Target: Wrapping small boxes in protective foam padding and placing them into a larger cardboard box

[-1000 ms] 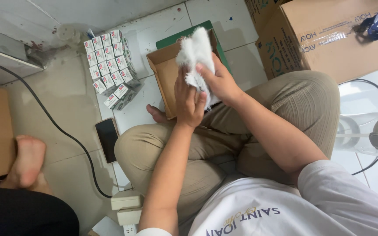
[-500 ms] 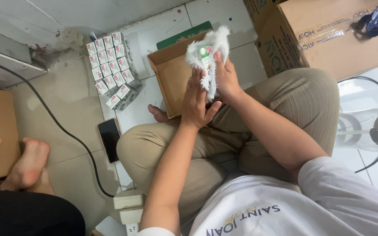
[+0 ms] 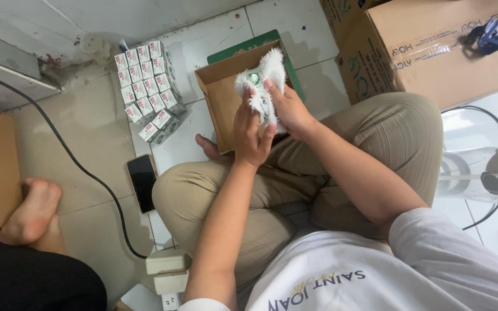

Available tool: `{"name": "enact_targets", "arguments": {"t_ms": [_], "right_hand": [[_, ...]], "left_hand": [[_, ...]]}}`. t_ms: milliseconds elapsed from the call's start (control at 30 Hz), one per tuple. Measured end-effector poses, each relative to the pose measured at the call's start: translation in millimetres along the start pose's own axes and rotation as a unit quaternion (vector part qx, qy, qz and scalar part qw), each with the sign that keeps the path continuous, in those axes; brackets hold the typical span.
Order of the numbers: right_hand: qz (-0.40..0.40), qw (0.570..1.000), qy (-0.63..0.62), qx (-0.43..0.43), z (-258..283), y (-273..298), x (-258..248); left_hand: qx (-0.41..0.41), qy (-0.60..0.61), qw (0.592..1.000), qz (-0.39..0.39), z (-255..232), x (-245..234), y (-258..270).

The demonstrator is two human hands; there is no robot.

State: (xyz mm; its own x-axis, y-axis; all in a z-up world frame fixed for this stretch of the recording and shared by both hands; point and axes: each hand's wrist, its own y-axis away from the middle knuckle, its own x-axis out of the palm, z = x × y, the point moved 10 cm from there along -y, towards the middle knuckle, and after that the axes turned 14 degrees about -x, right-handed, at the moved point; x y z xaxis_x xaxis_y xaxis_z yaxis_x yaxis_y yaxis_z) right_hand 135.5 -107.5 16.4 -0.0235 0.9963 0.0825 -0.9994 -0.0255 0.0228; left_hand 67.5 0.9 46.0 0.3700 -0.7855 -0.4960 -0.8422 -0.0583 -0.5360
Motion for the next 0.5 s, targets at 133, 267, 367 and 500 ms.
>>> {"name": "enact_targets", "arguments": {"t_ms": [133, 267, 367, 500], "right_hand": [[0.019, 0.999, 0.029, -0.012, 11, 0, 3], [0.017, 1.0, 0.02, -0.013, 16, -3, 1], [0.02, 0.999, 0.023, -0.016, 26, 2, 3], [0.034, 0.999, 0.033, -0.02, 31, 8, 4]], "left_hand": [[-0.01, -0.02, 1.0, 0.003, 1, 1, 1], [-0.044, -0.03, 0.998, 0.018, -6, 0, -4], [-0.066, -0.039, 0.997, 0.032, 0, 5, 1], [-0.086, -0.067, 0.993, 0.043, 1, 6, 7]]}}
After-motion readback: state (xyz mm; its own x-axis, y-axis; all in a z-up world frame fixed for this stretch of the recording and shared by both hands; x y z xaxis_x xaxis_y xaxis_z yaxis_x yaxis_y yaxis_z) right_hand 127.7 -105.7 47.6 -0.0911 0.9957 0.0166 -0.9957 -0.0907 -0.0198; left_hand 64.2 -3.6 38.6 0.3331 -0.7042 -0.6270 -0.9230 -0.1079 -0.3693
